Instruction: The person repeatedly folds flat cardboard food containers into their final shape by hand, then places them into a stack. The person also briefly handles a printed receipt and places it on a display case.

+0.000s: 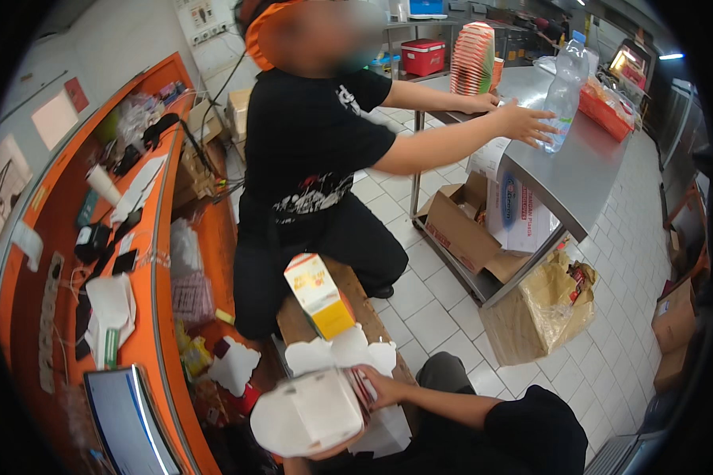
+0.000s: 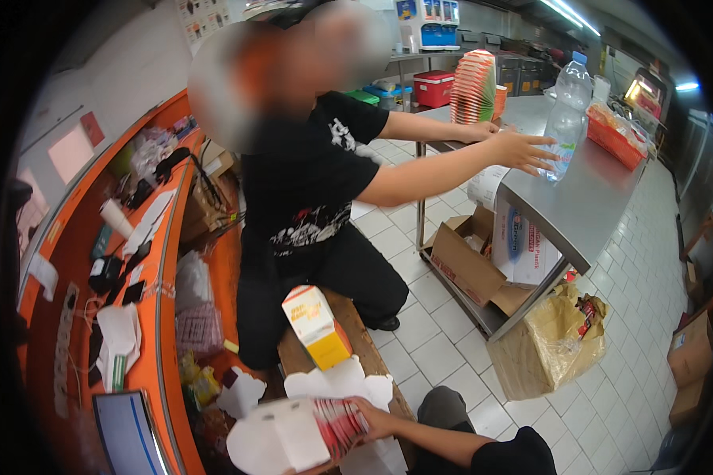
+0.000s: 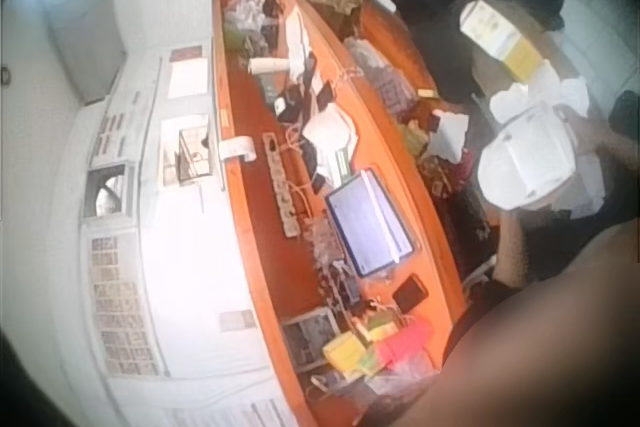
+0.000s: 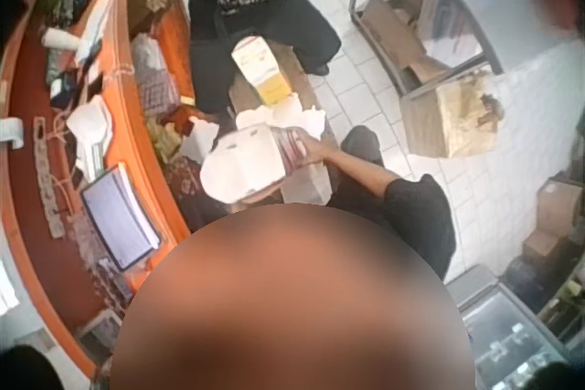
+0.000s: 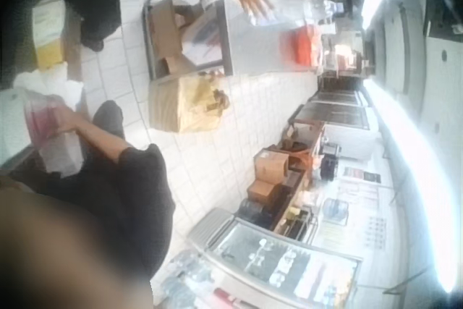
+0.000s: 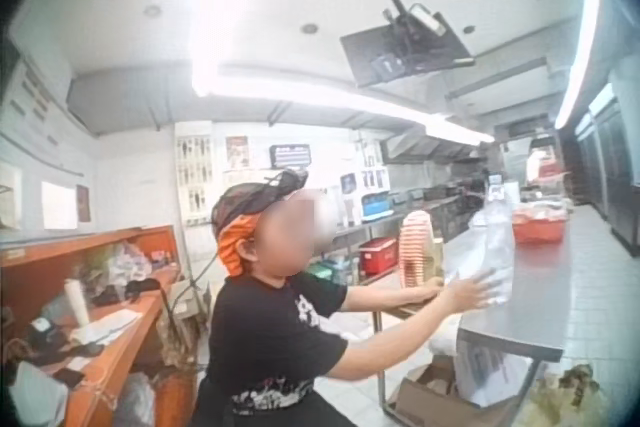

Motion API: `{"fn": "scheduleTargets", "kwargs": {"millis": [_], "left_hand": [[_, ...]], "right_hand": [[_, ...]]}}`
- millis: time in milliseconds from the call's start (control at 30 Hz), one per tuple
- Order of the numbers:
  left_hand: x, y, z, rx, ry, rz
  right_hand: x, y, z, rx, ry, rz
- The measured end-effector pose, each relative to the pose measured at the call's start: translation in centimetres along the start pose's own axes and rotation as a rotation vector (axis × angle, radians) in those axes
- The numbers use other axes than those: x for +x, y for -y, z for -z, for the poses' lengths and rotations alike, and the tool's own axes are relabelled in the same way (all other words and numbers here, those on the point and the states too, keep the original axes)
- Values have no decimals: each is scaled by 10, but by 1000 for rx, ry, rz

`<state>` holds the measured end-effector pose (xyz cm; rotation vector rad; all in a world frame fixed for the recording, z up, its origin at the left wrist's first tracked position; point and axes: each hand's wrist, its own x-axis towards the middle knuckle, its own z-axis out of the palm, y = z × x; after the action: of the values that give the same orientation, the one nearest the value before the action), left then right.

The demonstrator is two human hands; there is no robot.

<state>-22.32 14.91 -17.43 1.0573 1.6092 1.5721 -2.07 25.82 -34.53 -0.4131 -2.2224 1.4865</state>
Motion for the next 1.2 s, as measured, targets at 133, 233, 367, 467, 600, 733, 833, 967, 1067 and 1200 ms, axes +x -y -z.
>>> {"fn": "scheduleTargets", "kwargs": {"millis": [133,233,367,467,600,733,833,967,1067,1200], "left_hand": [[6,7,2,60,-41,178],[3,-1,6,93,-83,315],[-10,-26,10,127,-161,469],[-31,-50,17,103,-246,560],[-76,-70,8,39,-367,664],[-138,-86,-21,77,-486,848],[-184,-110,-13,697,-467,1013],[-217,-153,47,1122,-1062,705],[-218,-166,68,1085,-1044,734],[-215,-153,52,1190,-956,1031]], "right_hand": [[1,-1,2,52,36,-109],[3,13,18,7,133,-193],[1,63,96,-17,273,-339],[5,116,217,18,40,-490],[20,164,412,341,-949,-127],[33,178,524,539,-1110,26],[48,177,523,681,-967,-59],[65,197,480,582,-695,-47],[77,223,456,810,-526,16],[83,256,425,697,-490,-18]]}}
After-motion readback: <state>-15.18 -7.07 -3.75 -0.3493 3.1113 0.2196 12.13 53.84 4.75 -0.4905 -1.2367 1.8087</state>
